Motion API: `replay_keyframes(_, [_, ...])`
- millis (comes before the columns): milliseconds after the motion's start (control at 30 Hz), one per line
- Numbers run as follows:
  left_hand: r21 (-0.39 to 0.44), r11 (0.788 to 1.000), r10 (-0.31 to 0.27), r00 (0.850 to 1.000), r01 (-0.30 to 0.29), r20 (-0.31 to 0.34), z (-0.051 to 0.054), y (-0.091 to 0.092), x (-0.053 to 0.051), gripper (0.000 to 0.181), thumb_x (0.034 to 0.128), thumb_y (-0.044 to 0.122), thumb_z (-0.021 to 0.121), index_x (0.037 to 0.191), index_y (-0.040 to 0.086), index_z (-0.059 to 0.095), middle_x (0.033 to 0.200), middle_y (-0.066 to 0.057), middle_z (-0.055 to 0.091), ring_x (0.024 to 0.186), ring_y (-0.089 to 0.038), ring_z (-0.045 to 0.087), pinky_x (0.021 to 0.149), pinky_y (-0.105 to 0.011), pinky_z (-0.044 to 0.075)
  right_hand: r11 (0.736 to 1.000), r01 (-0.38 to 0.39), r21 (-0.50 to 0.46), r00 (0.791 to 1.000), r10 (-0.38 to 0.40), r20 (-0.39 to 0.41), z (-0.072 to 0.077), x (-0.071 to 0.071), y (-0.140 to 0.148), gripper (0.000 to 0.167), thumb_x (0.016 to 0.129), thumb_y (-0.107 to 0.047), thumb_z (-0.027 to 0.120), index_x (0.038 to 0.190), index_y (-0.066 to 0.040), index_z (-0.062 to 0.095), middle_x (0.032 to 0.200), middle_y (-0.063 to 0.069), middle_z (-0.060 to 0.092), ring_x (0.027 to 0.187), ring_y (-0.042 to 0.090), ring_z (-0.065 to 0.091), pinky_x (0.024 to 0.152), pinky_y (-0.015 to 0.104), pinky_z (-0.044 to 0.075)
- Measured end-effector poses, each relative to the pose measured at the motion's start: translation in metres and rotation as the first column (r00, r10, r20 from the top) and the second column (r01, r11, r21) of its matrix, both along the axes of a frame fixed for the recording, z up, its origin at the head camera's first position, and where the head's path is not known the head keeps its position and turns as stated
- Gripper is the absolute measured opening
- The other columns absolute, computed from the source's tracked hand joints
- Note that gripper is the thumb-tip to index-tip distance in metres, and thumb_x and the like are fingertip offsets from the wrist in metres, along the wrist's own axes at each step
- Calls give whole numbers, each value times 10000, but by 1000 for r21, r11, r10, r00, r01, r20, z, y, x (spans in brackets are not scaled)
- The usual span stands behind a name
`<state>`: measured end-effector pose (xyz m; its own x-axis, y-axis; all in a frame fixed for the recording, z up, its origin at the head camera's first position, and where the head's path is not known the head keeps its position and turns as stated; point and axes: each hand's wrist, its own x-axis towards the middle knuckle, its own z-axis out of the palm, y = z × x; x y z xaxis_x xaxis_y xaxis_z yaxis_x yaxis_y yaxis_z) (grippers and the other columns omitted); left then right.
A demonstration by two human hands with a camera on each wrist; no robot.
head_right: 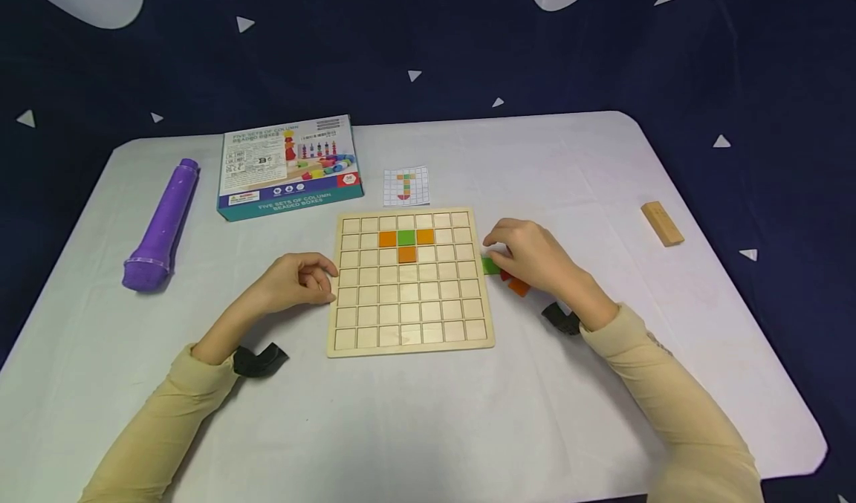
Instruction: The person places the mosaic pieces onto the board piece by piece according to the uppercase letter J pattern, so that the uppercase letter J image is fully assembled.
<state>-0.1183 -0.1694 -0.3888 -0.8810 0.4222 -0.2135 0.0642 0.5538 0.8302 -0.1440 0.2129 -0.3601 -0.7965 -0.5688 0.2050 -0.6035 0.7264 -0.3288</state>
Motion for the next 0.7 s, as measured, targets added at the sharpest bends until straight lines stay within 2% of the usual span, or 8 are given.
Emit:
replay_keyframes(267, [-1, 1000, -2, 1000, 2, -3, 0, 1, 0, 304, 752, 83, 749, 1009, -5, 614, 744, -70, 645, 558, -65, 537, 598, -216, 446, 1000, -2, 19, 1000, 1, 25, -4, 3, 2, 107, 808, -51, 688, 910, -35, 712, 908, 88, 702, 671, 134, 555, 623, 286, 455])
replay_keyframes(467, [17, 1000, 0, 1000, 0, -8, 0, 1, 0, 300, 747, 74, 750, 1003, -6, 617, 742, -73, 645, 555, -60, 535, 590, -211, 443, 999, -25, 36, 997, 22, 75, -9, 6, 4, 142, 797, -49, 703, 935, -15, 707, 930, 105, 691, 822, 220, 658, 715, 363, 533])
replay_keyframes(700, [13, 1000, 0, 1000, 0, -8, 0, 0, 0, 300, 747, 78, 750, 1003, -5, 617, 744, -75, 647, 556, -61, 536, 598, -213, 442, 996, -24, 83, 989, 11, 148, -10, 7, 5, 195, 788, -56, 708, 975, 0, 699, 952, 97, 674, 865, 207, 643, 755, 365, 526])
